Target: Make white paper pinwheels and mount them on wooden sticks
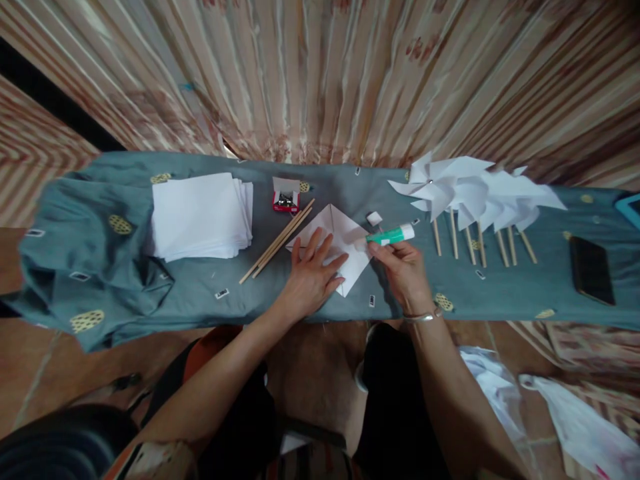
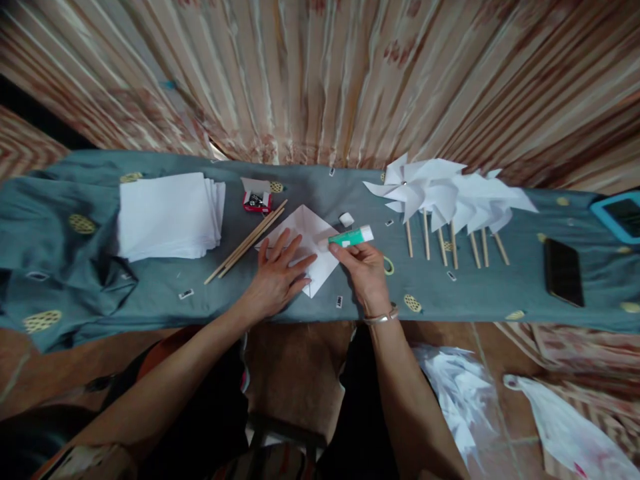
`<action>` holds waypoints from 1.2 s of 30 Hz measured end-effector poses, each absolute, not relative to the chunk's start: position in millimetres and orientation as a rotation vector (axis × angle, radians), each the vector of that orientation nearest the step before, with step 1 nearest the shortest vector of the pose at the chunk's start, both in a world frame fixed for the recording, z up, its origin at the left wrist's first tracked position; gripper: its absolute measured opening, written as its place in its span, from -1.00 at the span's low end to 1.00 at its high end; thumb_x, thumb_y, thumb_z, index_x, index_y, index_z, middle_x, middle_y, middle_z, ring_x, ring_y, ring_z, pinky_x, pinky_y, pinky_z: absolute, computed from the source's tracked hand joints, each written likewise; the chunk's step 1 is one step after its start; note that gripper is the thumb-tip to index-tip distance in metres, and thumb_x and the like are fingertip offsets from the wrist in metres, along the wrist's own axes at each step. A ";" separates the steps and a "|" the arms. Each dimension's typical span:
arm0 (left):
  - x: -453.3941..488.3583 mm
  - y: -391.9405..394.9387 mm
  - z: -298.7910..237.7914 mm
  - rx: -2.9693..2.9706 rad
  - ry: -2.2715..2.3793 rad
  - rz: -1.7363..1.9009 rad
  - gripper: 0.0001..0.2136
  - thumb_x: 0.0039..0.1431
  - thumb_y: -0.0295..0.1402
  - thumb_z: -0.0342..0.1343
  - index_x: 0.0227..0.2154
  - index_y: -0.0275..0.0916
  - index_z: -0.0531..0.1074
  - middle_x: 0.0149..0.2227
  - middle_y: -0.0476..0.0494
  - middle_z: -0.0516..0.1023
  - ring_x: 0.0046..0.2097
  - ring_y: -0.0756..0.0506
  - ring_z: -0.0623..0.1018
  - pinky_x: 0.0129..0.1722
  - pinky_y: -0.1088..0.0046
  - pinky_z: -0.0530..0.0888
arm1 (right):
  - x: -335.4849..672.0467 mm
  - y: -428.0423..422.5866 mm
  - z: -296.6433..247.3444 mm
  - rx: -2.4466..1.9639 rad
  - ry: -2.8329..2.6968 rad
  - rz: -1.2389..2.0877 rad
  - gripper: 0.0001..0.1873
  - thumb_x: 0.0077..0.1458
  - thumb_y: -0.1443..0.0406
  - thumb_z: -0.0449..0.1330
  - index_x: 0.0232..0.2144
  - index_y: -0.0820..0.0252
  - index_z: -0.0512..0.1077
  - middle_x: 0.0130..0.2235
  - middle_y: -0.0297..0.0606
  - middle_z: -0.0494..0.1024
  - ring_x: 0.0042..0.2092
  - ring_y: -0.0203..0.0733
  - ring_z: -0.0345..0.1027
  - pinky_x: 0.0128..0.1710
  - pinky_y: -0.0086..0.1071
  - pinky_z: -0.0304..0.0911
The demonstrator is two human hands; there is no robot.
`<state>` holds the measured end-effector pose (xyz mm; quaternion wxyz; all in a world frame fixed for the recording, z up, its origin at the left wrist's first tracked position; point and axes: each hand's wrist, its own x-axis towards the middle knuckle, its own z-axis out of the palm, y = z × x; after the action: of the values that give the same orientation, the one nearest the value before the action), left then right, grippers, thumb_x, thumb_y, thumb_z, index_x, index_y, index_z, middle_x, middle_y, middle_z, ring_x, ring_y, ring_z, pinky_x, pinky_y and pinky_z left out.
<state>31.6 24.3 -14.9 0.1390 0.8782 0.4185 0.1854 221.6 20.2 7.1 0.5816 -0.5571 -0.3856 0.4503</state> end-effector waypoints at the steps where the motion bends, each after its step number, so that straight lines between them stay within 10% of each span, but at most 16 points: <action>1: 31.5 25.6 -16.0 2.530 1.211 0.536 -0.61 0.22 -0.18 0.08 0.09 -0.10 0.40 0.32 -0.32 0.16 0.38 -0.37 -0.02 0.26 -0.22 -0.12 | 219.8 21.8 6.7 -1.326 -0.924 1.038 -0.75 -0.21 0.12 0.43 -0.46 0.07 0.53 -0.44 -0.42 0.58 -0.42 -0.30 0.39 -0.30 -0.33 0.34; 18: 30.7 25.0 -18.1 2.492 1.229 0.499 -0.61 0.21 -0.18 0.08 0.09 -0.10 0.38 0.33 -0.27 0.14 0.37 -0.39 -0.01 0.26 -0.26 -0.13 | 206.9 35.0 -2.9 -1.430 -1.129 0.987 -0.71 -0.17 0.21 0.40 -0.33 0.15 0.54 -0.25 -0.29 0.65 -0.22 -0.15 0.52 -0.10 -0.21 0.40; 36: 31.2 24.9 -19.4 2.500 1.236 0.487 -0.60 0.19 -0.16 0.10 0.09 -0.10 0.38 0.32 -0.31 0.16 0.37 -0.41 0.00 0.24 -0.27 -0.09 | 206.9 34.7 -4.2 -1.648 -1.411 0.661 -0.72 0.00 0.08 0.28 -0.38 0.17 0.53 -0.40 -0.25 0.60 -0.40 -0.17 0.45 -0.34 -0.28 0.34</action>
<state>31.2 24.9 -19.4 0.1548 0.8725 0.4313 0.1698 206.9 34.7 -4.2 0.4229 -0.6585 -0.5638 0.2640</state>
